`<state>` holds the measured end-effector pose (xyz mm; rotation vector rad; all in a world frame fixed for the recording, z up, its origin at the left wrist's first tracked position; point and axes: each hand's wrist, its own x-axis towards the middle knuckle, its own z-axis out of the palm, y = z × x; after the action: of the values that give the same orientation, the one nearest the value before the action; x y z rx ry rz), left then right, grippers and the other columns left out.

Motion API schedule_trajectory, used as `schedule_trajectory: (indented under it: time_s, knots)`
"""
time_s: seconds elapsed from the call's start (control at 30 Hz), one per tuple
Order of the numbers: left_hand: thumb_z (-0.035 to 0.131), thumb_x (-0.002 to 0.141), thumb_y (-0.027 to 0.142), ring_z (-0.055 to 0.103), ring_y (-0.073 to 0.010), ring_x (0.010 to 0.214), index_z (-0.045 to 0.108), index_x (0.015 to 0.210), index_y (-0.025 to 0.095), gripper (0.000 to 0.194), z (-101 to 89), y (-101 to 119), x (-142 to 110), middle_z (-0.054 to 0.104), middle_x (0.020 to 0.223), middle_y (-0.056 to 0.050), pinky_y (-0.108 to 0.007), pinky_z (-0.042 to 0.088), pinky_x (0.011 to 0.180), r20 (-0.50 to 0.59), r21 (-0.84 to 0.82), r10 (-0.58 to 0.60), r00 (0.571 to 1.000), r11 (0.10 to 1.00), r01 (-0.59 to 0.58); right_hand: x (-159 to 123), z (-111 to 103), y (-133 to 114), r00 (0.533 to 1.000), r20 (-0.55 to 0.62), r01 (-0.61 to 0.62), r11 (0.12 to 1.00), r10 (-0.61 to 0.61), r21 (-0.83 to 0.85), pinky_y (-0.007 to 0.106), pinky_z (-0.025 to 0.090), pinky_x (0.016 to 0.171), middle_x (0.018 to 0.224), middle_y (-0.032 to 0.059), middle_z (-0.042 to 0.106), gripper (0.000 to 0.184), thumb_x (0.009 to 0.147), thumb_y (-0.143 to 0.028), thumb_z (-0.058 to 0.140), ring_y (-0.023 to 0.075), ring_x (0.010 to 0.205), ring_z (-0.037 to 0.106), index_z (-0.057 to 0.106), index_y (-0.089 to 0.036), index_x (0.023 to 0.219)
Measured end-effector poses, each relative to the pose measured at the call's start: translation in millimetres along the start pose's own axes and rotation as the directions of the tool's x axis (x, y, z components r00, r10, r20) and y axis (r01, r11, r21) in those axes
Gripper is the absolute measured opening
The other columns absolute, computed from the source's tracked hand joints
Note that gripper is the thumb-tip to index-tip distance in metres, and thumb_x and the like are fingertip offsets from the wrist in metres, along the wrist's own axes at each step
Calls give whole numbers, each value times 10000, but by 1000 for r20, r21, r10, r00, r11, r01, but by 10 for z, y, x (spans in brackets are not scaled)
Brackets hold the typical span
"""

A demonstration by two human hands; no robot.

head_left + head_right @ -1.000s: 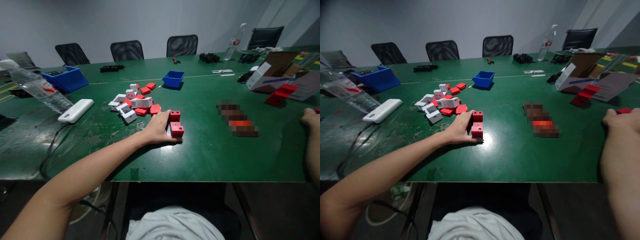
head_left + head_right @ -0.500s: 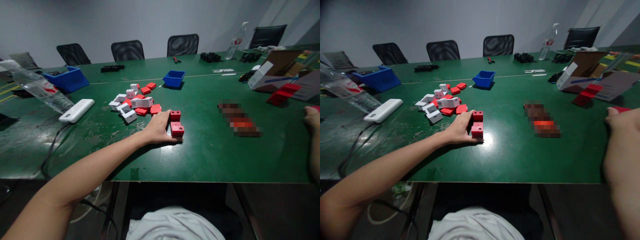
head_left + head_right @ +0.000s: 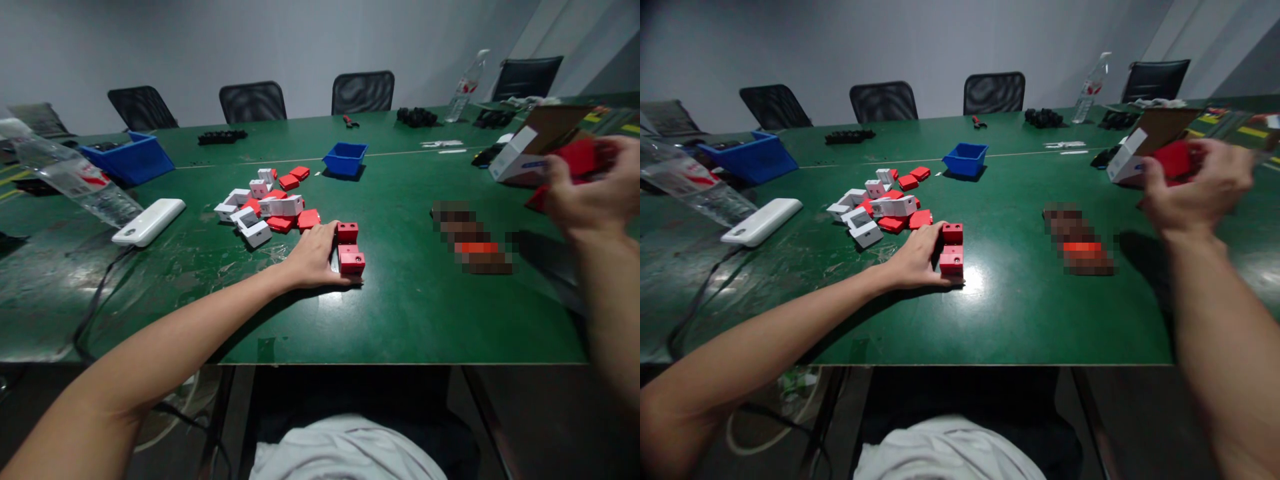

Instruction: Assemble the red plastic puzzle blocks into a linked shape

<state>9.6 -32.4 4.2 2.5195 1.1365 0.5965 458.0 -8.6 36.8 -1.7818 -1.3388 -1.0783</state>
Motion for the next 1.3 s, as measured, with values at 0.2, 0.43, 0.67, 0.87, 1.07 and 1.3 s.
schedule_trajectory:
  time_s: [0.2, 0.43, 0.67, 0.87, 1.07, 1.3]
  knots:
    - [803, 596, 658, 550, -384, 1209, 360, 1381, 164, 1027, -2, 5, -1, 547, 1331, -202, -539, 443, 1015, -32, -58, 12, 999, 998, -14, -201, -386, -1275, 861, 259, 218, 777, -438, 590, 451, 483, 896, 1144, 232, 627, 683, 919, -658, 514, 314, 999, 590, 617, -135, 1347]
    - [806, 606, 614, 541, -375, 1256, 317, 1379, 163, 1020, 51, -21, -6, 513, 1359, -199, -514, 447, 1053, -100, -83, 33, 994, 996, -41, -691, -507, -2057, 633, 435, 241, 697, -641, 675, 475, 527, 847, 1128, 194, 591, 479, 917, -452, 597, 339, 985, 600, 587, -134, 1275]
    - [825, 611, 560, 543, -363, 1249, 310, 1371, 194, 988, 55, -41, 1, 509, 1343, -176, -521, 458, 1039, -144, -106, 8, 989, 994, -24, -686, -188, -2320, 712, 437, -31, 597, -550, 802, 496, 484, 957, 1174, 185, 589, 377, 939, -434, 525, 326, 1102, 572, 557, -175, 1209]
    - [810, 620, 593, 521, -370, 1271, 285, 1371, 166, 1010, 77, -48, 7, 495, 1356, -204, -540, 440, 1070, -181, -67, 24, 983, 997, -37, -680, -112, -2549, 665, 690, -679, 154, -287, 718, 346, 519, 787, 1005, 76, 660, 482, 888, -673, 513, 205, 879, 651, 562, -222, 1048]
    - [800, 631, 602, 516, -382, 1279, 274, 1377, 154, 1017, 62, -54, 2, 491, 1368, -223, -559, 439, 1065, -155, -82, 7, 988, 996, -20, -581, -238, -2445, 436, 887, -897, -147, -151, 416, 264, 504, 577, 797, 30, 675, 413, 948, -625, 480, 154, 667, 660, 564, -222, 931]
    - [801, 636, 588, 544, -379, 1254, 279, 1382, 165, 1004, 63, -66, 0, 518, 1345, -215, -553, 456, 1045, -135, -115, 10, 991, 993, -26, -521, -445, -2290, 284, 904, -958, -144, -321, 250, 248, 592, 616, 781, 28, 726, 173, 805, -96, 713, 143, 677, 697, 594, -191, 888]
